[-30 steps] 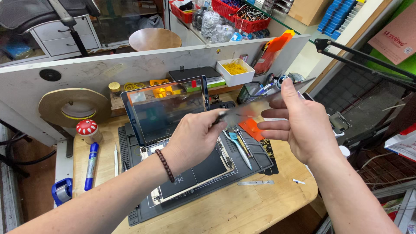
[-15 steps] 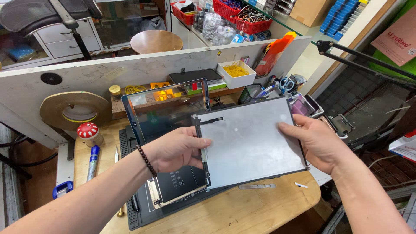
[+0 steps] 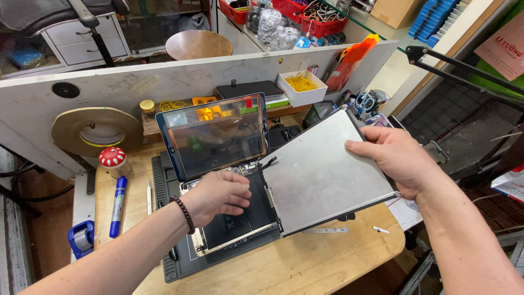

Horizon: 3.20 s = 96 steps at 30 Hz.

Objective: The person works on a disassembled tablet at a repair bench, using a screwdriver and a pry tool to loosen, align, and press the screen assembly onto the tablet body, and repositions the device while working around the battery and frame.

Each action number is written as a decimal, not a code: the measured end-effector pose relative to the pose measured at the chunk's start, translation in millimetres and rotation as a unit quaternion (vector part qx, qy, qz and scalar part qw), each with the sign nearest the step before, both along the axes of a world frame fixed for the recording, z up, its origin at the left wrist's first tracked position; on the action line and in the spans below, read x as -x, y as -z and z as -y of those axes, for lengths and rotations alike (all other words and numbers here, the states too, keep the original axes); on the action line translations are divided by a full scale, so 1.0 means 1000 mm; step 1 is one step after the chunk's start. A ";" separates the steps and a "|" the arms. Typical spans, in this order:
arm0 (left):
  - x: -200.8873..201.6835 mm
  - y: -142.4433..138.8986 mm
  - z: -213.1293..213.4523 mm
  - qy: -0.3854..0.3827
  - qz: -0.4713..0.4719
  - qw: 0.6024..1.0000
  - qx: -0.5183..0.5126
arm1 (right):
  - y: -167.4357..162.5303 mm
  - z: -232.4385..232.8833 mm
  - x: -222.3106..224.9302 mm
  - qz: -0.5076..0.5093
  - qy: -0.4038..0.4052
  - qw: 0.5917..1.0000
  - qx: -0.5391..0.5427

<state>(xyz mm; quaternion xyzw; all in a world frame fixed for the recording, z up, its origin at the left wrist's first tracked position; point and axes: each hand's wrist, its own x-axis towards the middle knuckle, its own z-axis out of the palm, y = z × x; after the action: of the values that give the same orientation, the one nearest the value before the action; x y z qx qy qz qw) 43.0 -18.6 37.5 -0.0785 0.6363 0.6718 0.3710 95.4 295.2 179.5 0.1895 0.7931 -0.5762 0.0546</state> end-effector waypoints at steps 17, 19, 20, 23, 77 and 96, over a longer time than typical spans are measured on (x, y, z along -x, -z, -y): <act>0.015 0.013 0.054 -0.106 -0.101 0.986 0.077 | -0.003 0.041 0.009 -0.074 -0.062 0.974 -0.204; 0.015 0.011 0.033 -0.083 -0.093 0.991 0.057 | -0.009 0.051 0.010 -0.098 -0.086 0.933 -0.335; 0.015 0.010 0.021 -0.072 -0.089 0.992 0.046 | -0.012 0.055 0.011 -0.108 -0.097 0.905 -0.399; 0.019 0.004 -0.020 -0.034 -0.161 0.985 0.050 | -0.016 0.069 0.013 -0.108 -0.087 0.889 -0.436; 0.056 0.067 -0.229 0.214 -0.206 0.946 0.131 | 0.132 -0.232 -0.159 0.006 0.273 0.943 0.191; 0.136 0.088 -0.250 0.231 0.141 0.963 -0.001 | 0.139 -0.130 -0.118 -0.293 -0.037 0.790 -0.537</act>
<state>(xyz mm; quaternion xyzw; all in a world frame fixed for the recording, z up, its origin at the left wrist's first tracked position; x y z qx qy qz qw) -93.2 231.5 -50.6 -0.0232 0.5776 0.5503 0.6025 212.9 425.6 40.1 -0.0191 0.9592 -0.0826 -0.2696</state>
